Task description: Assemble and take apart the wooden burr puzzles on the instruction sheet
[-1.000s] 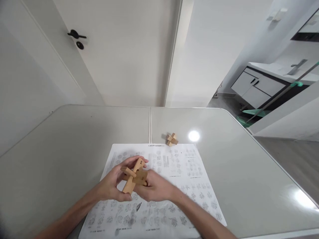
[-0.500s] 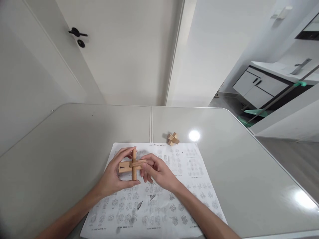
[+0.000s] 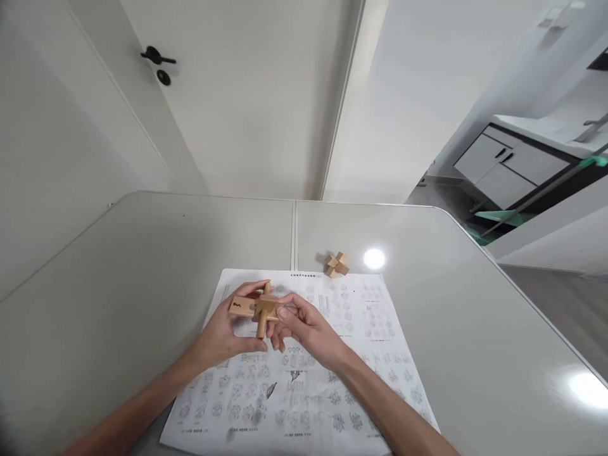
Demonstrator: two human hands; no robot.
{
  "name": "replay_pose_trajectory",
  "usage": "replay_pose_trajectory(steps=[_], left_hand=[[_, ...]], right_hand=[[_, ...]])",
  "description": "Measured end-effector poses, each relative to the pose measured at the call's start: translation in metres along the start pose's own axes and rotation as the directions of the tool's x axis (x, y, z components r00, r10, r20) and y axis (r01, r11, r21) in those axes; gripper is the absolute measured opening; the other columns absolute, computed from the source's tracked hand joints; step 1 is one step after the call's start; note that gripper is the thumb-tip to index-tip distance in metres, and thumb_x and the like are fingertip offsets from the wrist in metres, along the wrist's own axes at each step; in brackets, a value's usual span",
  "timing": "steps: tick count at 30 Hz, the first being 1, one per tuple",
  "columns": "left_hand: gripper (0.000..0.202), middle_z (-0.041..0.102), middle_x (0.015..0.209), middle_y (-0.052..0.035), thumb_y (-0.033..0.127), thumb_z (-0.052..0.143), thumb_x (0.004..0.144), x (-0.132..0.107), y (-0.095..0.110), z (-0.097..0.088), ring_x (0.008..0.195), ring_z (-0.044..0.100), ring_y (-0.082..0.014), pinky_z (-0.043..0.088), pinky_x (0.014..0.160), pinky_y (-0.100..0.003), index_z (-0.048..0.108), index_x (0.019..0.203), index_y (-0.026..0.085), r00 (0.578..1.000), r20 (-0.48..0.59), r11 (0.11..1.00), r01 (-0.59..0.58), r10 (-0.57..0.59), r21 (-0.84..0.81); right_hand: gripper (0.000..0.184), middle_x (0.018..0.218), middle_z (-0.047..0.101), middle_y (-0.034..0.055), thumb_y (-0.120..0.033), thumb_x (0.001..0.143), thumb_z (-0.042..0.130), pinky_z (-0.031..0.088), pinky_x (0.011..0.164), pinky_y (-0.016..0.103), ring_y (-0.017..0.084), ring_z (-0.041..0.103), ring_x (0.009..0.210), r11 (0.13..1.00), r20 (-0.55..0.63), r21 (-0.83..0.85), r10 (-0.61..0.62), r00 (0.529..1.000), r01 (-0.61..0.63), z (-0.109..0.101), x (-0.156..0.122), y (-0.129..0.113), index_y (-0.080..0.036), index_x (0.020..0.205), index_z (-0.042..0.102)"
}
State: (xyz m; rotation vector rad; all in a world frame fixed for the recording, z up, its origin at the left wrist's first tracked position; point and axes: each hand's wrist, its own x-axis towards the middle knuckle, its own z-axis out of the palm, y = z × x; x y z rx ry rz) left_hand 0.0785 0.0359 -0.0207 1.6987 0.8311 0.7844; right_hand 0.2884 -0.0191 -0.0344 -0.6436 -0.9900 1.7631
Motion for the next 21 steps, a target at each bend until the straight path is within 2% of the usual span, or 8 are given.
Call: replay_pose_trajectory(steps=[6, 9, 11, 13, 15, 18, 21], left_hand=[[0.097, 0.065, 0.145, -0.0114, 0.056, 0.097, 0.060, 0.000, -0.007, -0.003, 0.140, 0.055, -0.0387, 0.037, 0.121, -0.056, 0.059, 0.145, 0.031, 0.990, 0.124, 0.992, 0.073, -0.061, -0.099], [0.079, 0.064, 0.146, -0.0134, 0.064, 0.089, 0.069, 0.000, -0.005, -0.003, 0.143, 0.051, -0.0394, 0.038, 0.120, -0.053, 0.068, 0.135, 0.026, 0.988, 0.144, 0.990, 0.064, -0.046, -0.129], [0.064, 0.070, 0.136, -0.0133, 0.067, 0.076, 0.084, 0.000, -0.001, -0.002, 0.136, 0.057, -0.0371, 0.044, 0.115, -0.050, 0.071, 0.130, 0.024, 0.985, 0.167, 0.988, 0.063, -0.039, -0.140], [0.057, 0.075, 0.122, -0.0113, 0.066, 0.065, 0.093, 0.001, 0.003, -0.002, 0.123, 0.066, -0.0329, 0.050, 0.109, -0.047, 0.070, 0.130, 0.023, 0.984, 0.175, 0.988, 0.057, -0.032, -0.144], [0.053, 0.075, 0.114, -0.0097, 0.065, 0.064, 0.094, 0.001, 0.007, -0.001, 0.112, 0.070, -0.0299, 0.053, 0.103, -0.045, 0.070, 0.127, 0.023, 0.990, 0.139, 0.989, 0.046, -0.026, -0.143], [0.049, 0.073, 0.117, -0.0107, 0.063, 0.068, 0.092, 0.003, 0.009, -0.002, 0.112, 0.070, -0.0293, 0.056, 0.100, -0.042, 0.069, 0.120, 0.022, 0.995, 0.090, 0.986, 0.046, -0.031, -0.161], [0.045, 0.072, 0.115, -0.0103, 0.060, 0.070, 0.091, 0.004, 0.009, -0.003, 0.109, 0.070, -0.0277, 0.057, 0.095, -0.041, 0.068, 0.114, 0.022, 0.995, 0.076, 0.981, 0.071, -0.058, -0.183]], right_hand=[[0.023, 0.085, 0.074, 0.0029, -0.040, 0.104, 0.065, 0.045, 0.056, 0.025, 0.011, 0.063, 0.056, 0.999, 0.050, 0.030, 0.024, 0.998, -0.026, -0.006, -0.002, 0.003, -0.022, 0.100, 0.051], [0.027, 0.084, 0.075, 0.0023, -0.042, 0.102, 0.068, 0.044, 0.054, 0.025, 0.010, 0.061, 0.053, 0.999, 0.031, 0.040, 0.034, 0.999, -0.035, -0.006, -0.001, 0.003, -0.023, 0.100, 0.050], [0.029, 0.086, 0.074, 0.0022, -0.043, 0.100, 0.071, 0.045, 0.053, 0.024, 0.010, 0.060, 0.053, 0.998, -0.004, 0.043, 0.052, 0.999, -0.051, -0.005, 0.000, 0.003, -0.023, 0.097, 0.050], [0.030, 0.087, 0.073, 0.0020, -0.043, 0.098, 0.074, 0.045, 0.053, 0.024, 0.009, 0.060, 0.054, 0.997, -0.039, 0.053, 0.065, 0.997, -0.063, -0.004, 0.001, 0.002, -0.022, 0.096, 0.052], [0.028, 0.088, 0.073, 0.0023, -0.043, 0.098, 0.074, 0.046, 0.053, 0.023, 0.009, 0.061, 0.055, 0.996, -0.070, 0.061, 0.064, 0.995, -0.060, -0.004, 0.001, 0.003, -0.021, 0.097, 0.055], [0.029, 0.089, 0.074, 0.0034, -0.045, 0.097, 0.074, 0.047, 0.052, 0.022, 0.009, 0.063, 0.055, 0.996, -0.109, 0.065, 0.063, 0.992, -0.056, -0.003, 0.001, 0.007, -0.020, 0.099, 0.058], [0.032, 0.076, 0.074, 0.0012, -0.048, 0.097, 0.073, 0.045, 0.047, 0.021, 0.010, 0.061, 0.049, 0.992, -0.108, 0.091, 0.094, 0.990, -0.084, -0.002, 0.000, 0.009, -0.020, 0.094, 0.057]])
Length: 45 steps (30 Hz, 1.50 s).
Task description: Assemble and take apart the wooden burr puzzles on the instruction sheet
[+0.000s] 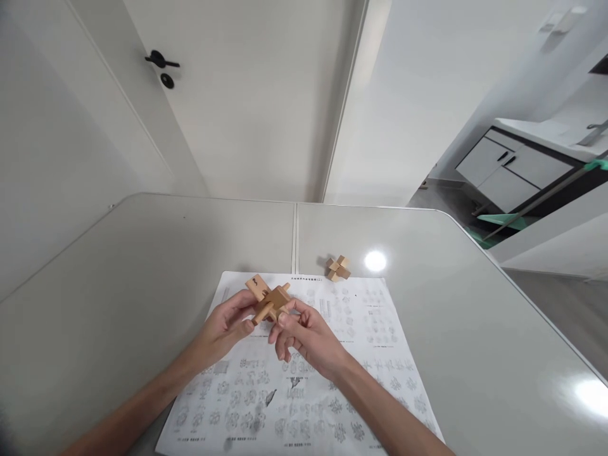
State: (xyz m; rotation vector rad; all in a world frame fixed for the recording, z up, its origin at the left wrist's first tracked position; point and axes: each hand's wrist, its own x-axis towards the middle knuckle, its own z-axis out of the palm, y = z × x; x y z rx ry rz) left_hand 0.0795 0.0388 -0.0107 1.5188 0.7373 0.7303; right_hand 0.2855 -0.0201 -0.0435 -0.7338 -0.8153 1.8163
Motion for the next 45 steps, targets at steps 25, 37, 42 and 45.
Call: replay_pose_trajectory(steps=[25, 37, 42, 45], left_hand=[[0.028, 0.075, 0.091, -0.0033, 0.044, 0.048, 0.105, 0.004, -0.006, -0.012, 0.080, 0.072, -0.0209, 0.051, 0.064, -0.029, 0.061, 0.121, 0.025, 0.950, -0.310, 0.872, 0.117, 0.042, 0.475], [0.015, 0.075, 0.099, -0.0054, 0.033, 0.047, 0.105, 0.008, -0.024, -0.027, 0.094, 0.071, -0.0254, 0.054, 0.085, -0.039, 0.059, 0.104, 0.024, 0.935, -0.225, 0.585, 0.023, 0.275, 0.810], [0.014, 0.075, 0.096, -0.0054, 0.031, 0.049, 0.104, 0.008, -0.025, -0.027, 0.090, 0.069, -0.0263, 0.053, 0.083, -0.041, 0.060, 0.099, 0.024, 0.938, -0.188, 0.522, 0.008, 0.293, 0.853], [0.016, 0.075, 0.092, -0.0061, 0.033, 0.052, 0.102, 0.008, -0.026, -0.029, 0.089, 0.067, -0.0285, 0.051, 0.087, -0.045, 0.061, 0.092, 0.024, 0.934, -0.192, 0.463, 0.032, 0.302, 0.886]], right_hand=[[0.036, 0.059, 0.056, -0.0046, -0.053, 0.097, 0.071, 0.032, 0.041, 0.021, 0.008, 0.043, 0.043, 0.993, -0.225, 0.078, -0.073, 0.972, 0.093, -0.003, 0.005, -0.006, -0.020, 0.087, 0.059], [0.033, 0.062, 0.057, -0.0036, -0.049, 0.102, 0.064, 0.038, 0.050, 0.026, 0.011, 0.047, 0.049, 0.989, -0.027, -0.115, -0.099, 0.995, 0.095, 0.001, -0.001, -0.003, -0.021, 0.088, 0.056], [0.033, 0.063, 0.060, -0.0024, -0.051, 0.103, 0.063, 0.041, 0.051, 0.027, 0.012, 0.049, 0.051, 0.980, -0.014, -0.172, -0.099, 0.995, 0.096, 0.002, -0.002, -0.004, -0.021, 0.089, 0.057], [0.033, 0.063, 0.062, -0.0017, -0.051, 0.103, 0.062, 0.042, 0.051, 0.027, 0.013, 0.051, 0.050, 0.973, -0.004, -0.204, -0.107, 0.994, 0.104, 0.003, -0.003, -0.005, -0.021, 0.090, 0.058]])
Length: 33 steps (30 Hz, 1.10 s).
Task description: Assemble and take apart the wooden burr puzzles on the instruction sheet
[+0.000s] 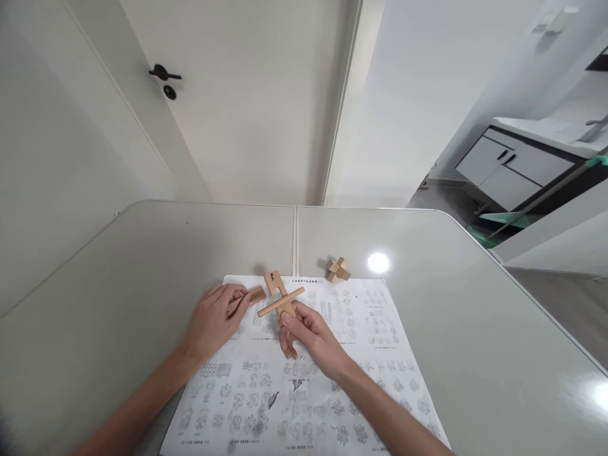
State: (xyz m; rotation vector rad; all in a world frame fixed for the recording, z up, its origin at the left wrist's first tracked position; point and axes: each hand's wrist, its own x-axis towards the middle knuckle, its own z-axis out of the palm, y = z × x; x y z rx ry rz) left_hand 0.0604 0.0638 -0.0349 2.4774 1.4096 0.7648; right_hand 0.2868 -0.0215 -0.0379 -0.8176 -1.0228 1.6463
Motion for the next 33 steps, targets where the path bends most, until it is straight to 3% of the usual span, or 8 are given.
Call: replay_pose_trajectory(steps=[3, 6, 9, 12, 19, 24, 29, 33], left_hand=[[0.014, 0.073, 0.095, -0.0075, 0.034, 0.057, 0.100, 0.001, 0.000, -0.003, 0.096, 0.066, -0.0304, 0.048, 0.092, -0.047, 0.064, 0.094, 0.024, 0.998, -0.060, 1.000, 0.021, -0.021, -0.002], [0.020, 0.070, 0.104, -0.0084, 0.038, 0.054, 0.102, 0.002, 0.006, -0.010, 0.101, 0.064, -0.0280, 0.050, 0.088, -0.041, 0.065, 0.109, 0.024, 0.992, -0.078, 0.973, 0.080, -0.099, -0.215], [0.033, 0.064, 0.088, -0.0030, 0.047, 0.040, 0.109, 0.001, 0.013, -0.018, 0.074, 0.057, -0.0190, 0.048, 0.070, -0.032, 0.060, 0.124, 0.025, 0.977, 0.144, 0.806, 0.210, -0.156, -0.554], [0.042, 0.057, 0.075, 0.0011, 0.054, 0.038, 0.108, 0.000, 0.020, -0.022, 0.060, 0.046, -0.0146, 0.040, 0.059, -0.029, 0.058, 0.128, 0.023, 0.933, 0.354, 0.582, 0.324, -0.066, -0.746], [0.035, 0.055, 0.073, 0.0018, 0.051, 0.049, 0.106, 0.001, 0.026, -0.022, 0.059, 0.043, -0.0110, 0.034, 0.054, -0.026, 0.061, 0.111, 0.019, 0.885, 0.465, 0.417, 0.415, 0.023, -0.809], [0.033, 0.059, 0.078, 0.0001, 0.048, 0.049, 0.107, -0.001, 0.024, -0.018, 0.061, 0.047, -0.0103, 0.034, 0.054, -0.025, 0.062, 0.114, 0.018, 0.879, 0.476, 0.383, 0.427, 0.037, -0.819], [0.032, 0.061, 0.078, -0.0003, 0.047, 0.049, 0.108, -0.004, 0.024, -0.016, 0.060, 0.048, -0.0097, 0.035, 0.056, -0.026, 0.061, 0.112, 0.018, 0.875, 0.483, 0.383, 0.434, 0.037, -0.815], [0.031, 0.061, 0.079, -0.0002, 0.046, 0.048, 0.109, -0.003, 0.026, -0.017, 0.059, 0.045, -0.0085, 0.034, 0.056, -0.026, 0.061, 0.111, 0.018, 0.882, 0.469, 0.368, 0.419, 0.054, -0.830]], right_hand=[[0.033, 0.064, 0.064, -0.0011, -0.050, 0.104, 0.061, 0.043, 0.052, 0.027, 0.012, 0.052, 0.050, 0.999, 0.023, -0.028, -0.017, 1.000, 0.018, 0.001, 0.000, 0.000, -0.020, 0.090, 0.058], [0.034, 0.063, 0.063, -0.0015, -0.051, 0.104, 0.060, 0.043, 0.052, 0.028, 0.012, 0.051, 0.050, 0.998, 0.046, -0.061, -0.021, 0.999, 0.024, 0.001, -0.001, -0.002, -0.021, 0.090, 0.057], [0.035, 0.060, 0.061, -0.0024, -0.051, 0.104, 0.059, 0.044, 0.054, 0.028, 0.012, 0.051, 0.050, 0.992, 0.082, -0.124, -0.014, 0.997, 0.024, 0.002, -0.002, -0.005, -0.021, 0.087, 0.056], [0.034, 0.057, 0.058, -0.0042, -0.048, 0.105, 0.058, 0.044, 0.056, 0.028, 0.012, 0.051, 0.051, 0.980, 0.141, -0.197, 0.008, 0.990, 0.020, 0.002, -0.004, -0.007, -0.021, 0.084, 0.056], [0.022, 0.073, 0.062, -0.0028, -0.044, 0.104, 0.063, 0.047, 0.053, 0.026, 0.011, 0.057, 0.055, 0.990, 0.157, -0.111, -0.065, 0.985, 0.083, -0.001, -0.002, -0.002, -0.022, 0.106, 0.058], [0.049, 0.105, 0.068, 0.0073, -0.049, 0.100, 0.067, 0.051, 0.055, 0.027, 0.018, 0.069, 0.078, 0.998, 0.178, -0.009, -0.066, 0.982, 0.069, -0.005, 0.000, -0.001, -0.029, 0.142, 0.050], [0.049, 0.104, 0.072, 0.0064, -0.049, 0.098, 0.071, 0.048, 0.051, 0.025, 0.016, 0.071, 0.067, 0.998, 0.205, 0.031, -0.061, 0.977, 0.055, -0.007, 0.000, 0.001, -0.030, 0.139, 0.052], [0.041, 0.083, 0.072, -0.0003, -0.049, 0.098, 0.071, 0.043, 0.048, 0.023, 0.012, 0.064, 0.051, 0.997, 0.130, 0.062, -0.044, 0.991, 0.036, -0.009, -0.001, 0.004, -0.027, 0.127, 0.053]])
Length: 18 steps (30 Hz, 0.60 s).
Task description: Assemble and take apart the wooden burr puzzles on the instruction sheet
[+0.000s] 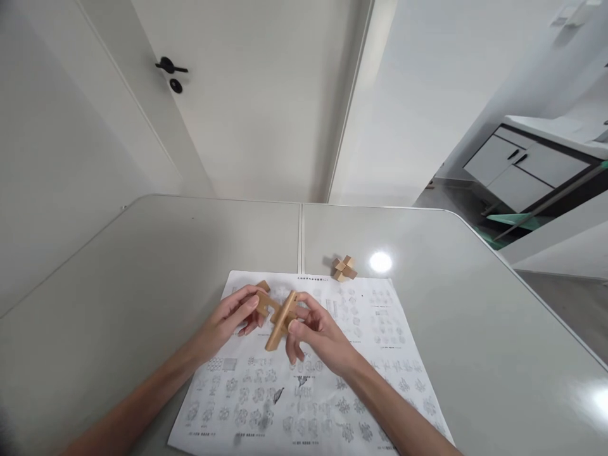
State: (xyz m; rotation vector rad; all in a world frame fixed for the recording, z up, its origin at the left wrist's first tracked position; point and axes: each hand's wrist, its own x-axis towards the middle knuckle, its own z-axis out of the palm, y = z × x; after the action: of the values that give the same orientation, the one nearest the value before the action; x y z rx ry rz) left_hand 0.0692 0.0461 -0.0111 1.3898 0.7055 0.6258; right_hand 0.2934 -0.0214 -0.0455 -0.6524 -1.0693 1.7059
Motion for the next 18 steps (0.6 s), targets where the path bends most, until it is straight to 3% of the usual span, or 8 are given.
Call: replay_pose_trajectory(steps=[6, 10, 18], left_hand=[[0.031, 0.063, 0.082, -0.0018, 0.045, 0.048, 0.109, 0.001, -0.001, 0.000, 0.059, 0.045, -0.0091, 0.033, 0.057, -0.028, 0.060, 0.111, 0.017, 1.000, -0.008, 1.000, 0.004, -0.004, -0.006], [0.030, 0.064, 0.081, -0.0016, 0.045, 0.049, 0.108, 0.002, -0.004, 0.001, 0.058, 0.042, -0.0088, 0.032, 0.056, -0.027, 0.060, 0.111, 0.018, 1.000, -0.022, 1.000, 0.015, -0.015, -0.010], [0.028, 0.064, 0.082, -0.0016, 0.043, 0.050, 0.108, 0.003, 0.000, 0.000, 0.056, 0.044, -0.0084, 0.032, 0.054, -0.027, 0.060, 0.110, 0.017, 0.999, -0.051, 1.000, -0.004, 0.005, 0.006]], right_hand=[[0.032, 0.050, 0.059, -0.0097, -0.047, 0.100, 0.070, 0.030, 0.044, 0.020, 0.007, 0.039, 0.035, 1.000, -0.082, -0.011, 0.023, 0.996, -0.024, -0.001, -0.002, -0.001, -0.025, 0.117, 0.054], [0.024, 0.042, 0.049, -0.0138, -0.046, 0.103, 0.067, 0.022, 0.043, 0.020, 0.004, 0.022, 0.032, 1.000, -0.157, 0.030, 0.010, 0.987, -0.005, -0.001, -0.003, -0.004, -0.026, 0.106, 0.054], [0.027, 0.054, 0.053, -0.0095, -0.042, 0.097, 0.074, 0.029, 0.045, 0.020, 0.006, 0.039, 0.039, 0.992, -0.216, 0.121, 0.054, 0.975, -0.028, 0.000, -0.002, -0.010, -0.025, 0.112, 0.061]])
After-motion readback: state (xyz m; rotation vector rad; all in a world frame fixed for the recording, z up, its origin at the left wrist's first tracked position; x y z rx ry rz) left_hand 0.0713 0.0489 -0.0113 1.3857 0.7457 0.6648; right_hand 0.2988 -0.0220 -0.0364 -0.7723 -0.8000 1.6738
